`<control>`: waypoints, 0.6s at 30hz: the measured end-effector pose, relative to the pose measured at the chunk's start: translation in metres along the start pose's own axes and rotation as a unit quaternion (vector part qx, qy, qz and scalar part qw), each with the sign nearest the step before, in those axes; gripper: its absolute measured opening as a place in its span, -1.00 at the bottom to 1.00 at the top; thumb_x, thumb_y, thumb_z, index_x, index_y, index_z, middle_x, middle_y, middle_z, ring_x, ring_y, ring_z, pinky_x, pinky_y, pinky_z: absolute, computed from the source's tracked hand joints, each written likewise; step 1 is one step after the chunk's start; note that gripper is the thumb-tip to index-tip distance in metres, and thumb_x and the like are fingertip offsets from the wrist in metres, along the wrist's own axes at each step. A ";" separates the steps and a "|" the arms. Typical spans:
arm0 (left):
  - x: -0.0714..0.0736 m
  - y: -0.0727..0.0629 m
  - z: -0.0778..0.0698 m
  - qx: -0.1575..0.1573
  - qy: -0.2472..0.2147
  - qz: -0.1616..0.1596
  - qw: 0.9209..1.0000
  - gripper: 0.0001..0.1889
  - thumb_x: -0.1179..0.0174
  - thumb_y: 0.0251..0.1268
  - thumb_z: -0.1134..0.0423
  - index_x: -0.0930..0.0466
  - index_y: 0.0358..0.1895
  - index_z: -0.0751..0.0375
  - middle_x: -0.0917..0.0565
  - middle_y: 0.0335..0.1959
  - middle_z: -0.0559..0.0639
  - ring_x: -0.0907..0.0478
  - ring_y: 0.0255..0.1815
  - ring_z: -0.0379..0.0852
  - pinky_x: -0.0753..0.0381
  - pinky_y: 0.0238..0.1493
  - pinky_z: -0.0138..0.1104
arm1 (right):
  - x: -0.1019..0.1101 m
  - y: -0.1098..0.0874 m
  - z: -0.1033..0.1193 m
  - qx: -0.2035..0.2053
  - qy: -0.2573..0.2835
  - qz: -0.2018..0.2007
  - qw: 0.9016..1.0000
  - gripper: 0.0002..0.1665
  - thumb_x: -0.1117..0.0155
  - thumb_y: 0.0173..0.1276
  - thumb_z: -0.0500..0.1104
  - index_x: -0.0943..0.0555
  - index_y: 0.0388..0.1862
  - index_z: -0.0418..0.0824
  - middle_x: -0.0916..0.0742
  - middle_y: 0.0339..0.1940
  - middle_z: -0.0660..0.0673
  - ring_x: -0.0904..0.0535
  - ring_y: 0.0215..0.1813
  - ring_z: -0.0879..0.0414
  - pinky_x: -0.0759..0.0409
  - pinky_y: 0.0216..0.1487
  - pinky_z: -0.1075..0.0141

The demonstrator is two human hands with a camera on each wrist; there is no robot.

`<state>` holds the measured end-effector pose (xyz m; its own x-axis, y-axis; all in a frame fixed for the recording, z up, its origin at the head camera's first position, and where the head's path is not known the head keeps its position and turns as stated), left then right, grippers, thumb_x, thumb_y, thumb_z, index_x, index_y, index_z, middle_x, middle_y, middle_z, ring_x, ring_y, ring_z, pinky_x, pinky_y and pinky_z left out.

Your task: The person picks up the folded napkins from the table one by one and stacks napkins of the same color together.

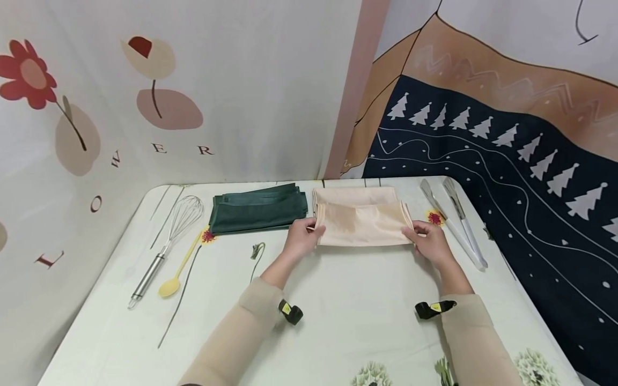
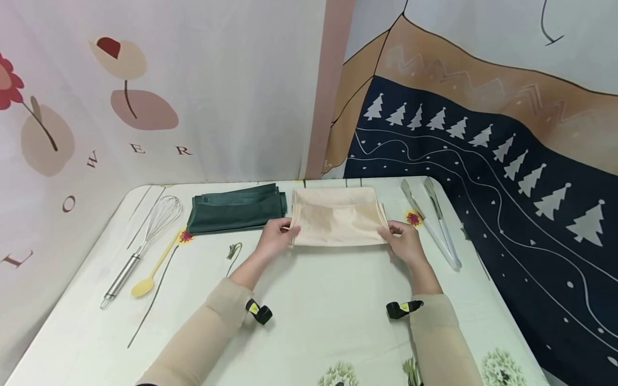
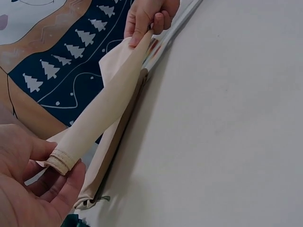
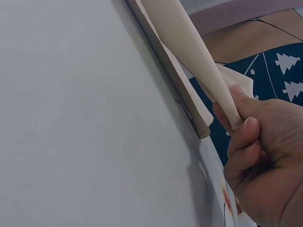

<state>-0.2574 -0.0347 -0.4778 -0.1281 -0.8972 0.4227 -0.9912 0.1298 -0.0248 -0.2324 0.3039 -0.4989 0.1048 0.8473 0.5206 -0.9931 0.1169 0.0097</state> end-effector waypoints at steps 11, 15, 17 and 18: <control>0.001 0.018 0.005 0.031 -0.008 -0.011 0.999 -0.80 -0.24 0.46 0.25 -0.75 -0.03 0.24 -0.69 -0.15 0.13 -0.64 -0.22 -0.01 -0.62 -0.34 -0.29 | -0.003 0.023 0.004 0.002 0.017 -0.016 1.000 -0.57 -0.34 0.46 -0.01 -0.69 0.04 -0.35 -0.68 -0.38 -0.06 -0.45 -0.72 0.22 -0.43 -0.67 0.37; 0.001 0.025 0.005 0.036 0.004 -0.015 0.999 -0.79 -0.23 0.46 0.24 -0.75 0.00 0.24 -0.69 -0.14 0.13 -0.65 -0.19 0.00 -0.64 -0.31 -0.27 | -0.005 0.031 0.004 -0.005 0.013 -0.024 1.000 -0.58 -0.34 0.46 -0.01 -0.69 0.06 -0.32 -0.69 -0.33 -0.11 -0.45 -0.72 0.23 -0.43 -0.67 0.38; 0.001 0.030 0.003 0.031 0.012 -0.017 0.999 -0.80 -0.23 0.47 0.24 -0.75 -0.03 0.24 -0.70 -0.13 0.12 -0.65 -0.16 0.01 -0.65 -0.27 -0.25 | -0.005 0.035 0.004 -0.006 0.015 -0.027 1.000 -0.57 -0.34 0.46 0.00 -0.69 0.08 -0.32 -0.69 -0.32 -0.11 -0.45 -0.72 0.23 -0.42 -0.67 0.38; 0.001 0.032 0.002 0.026 0.016 -0.017 0.999 -0.81 -0.22 0.47 0.24 -0.75 -0.04 0.24 -0.70 -0.13 0.12 -0.66 -0.14 0.02 -0.65 -0.24 -0.24 | -0.006 0.038 0.004 -0.008 0.016 -0.029 0.999 -0.56 -0.34 0.46 0.00 -0.69 0.08 -0.33 -0.69 -0.32 -0.11 -0.45 -0.72 0.24 -0.42 -0.66 0.38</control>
<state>-0.2897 -0.0320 -0.4799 -0.0941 -0.8867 0.4526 -0.9954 0.0764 -0.0575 -0.2705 0.3017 -0.4983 0.1633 0.8554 0.4915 -0.9845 0.1736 0.0249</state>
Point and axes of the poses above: each hand's wrist, its own y-axis towards the middle knuckle, its own x-axis out of the back of the hand, z = x × y, the point moved 3 cm from there along y, towards the middle knuckle
